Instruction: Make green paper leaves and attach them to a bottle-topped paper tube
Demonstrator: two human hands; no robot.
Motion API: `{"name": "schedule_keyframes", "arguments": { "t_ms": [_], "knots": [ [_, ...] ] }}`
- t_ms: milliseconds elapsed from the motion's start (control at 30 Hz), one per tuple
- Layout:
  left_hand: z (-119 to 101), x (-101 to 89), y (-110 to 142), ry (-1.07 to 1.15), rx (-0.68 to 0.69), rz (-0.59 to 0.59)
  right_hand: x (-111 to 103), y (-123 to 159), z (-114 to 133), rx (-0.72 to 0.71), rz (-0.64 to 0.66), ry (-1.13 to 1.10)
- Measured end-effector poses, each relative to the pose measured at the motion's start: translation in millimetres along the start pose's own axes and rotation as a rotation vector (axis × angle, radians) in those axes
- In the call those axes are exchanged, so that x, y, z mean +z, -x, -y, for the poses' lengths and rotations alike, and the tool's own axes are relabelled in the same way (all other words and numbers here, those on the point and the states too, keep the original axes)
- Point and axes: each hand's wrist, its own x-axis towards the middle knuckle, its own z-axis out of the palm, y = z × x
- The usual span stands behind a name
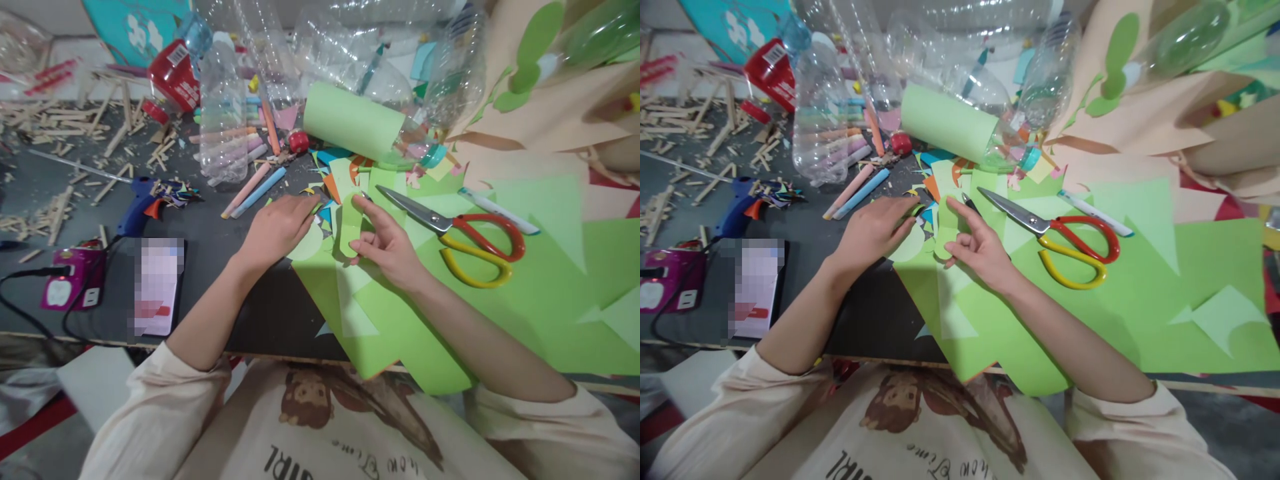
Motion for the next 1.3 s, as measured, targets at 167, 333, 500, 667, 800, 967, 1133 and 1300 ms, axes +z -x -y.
{"name": "schedule_keyframes", "arguments": {
  "t_ms": [167,333,500,667,800,967,1133,1300],
  "knots": [
    [-3,-1.1,1,0.204,-0.137,-0.107,1,0,1,0.002,0.007,0.007],
    [0,0.8,-3,0.532,-0.230,-0.314,-2,-1,-1,-0.020,0.038,-0.039],
    [4,6.5,-7,0.868,-0.283,-0.364,-3,-3,-2,-0.032,0.046,-0.094],
    [0,5.1,-6,1.002,-0.252,-0.312,-1,-3,0,-0.027,0.047,-0.111],
    [-3,1.8,-5,1.052,-0.139,-0.292,0,-3,-1,-0.002,0.041,-0.147],
    [-7,0.3,-3,1.104,-0.069,-0.331,0,-3,-1,-0.005,0.039,-0.121],
    [-9,2.1,-4,1.113,-0.134,-0.391,3,1,-1,-0.042,0.029,-0.020],
    [-16,5.1,-3,1.115,-0.159,-0.344,6,3,-1,-0.050,0.065,0.010]
  ]
}}
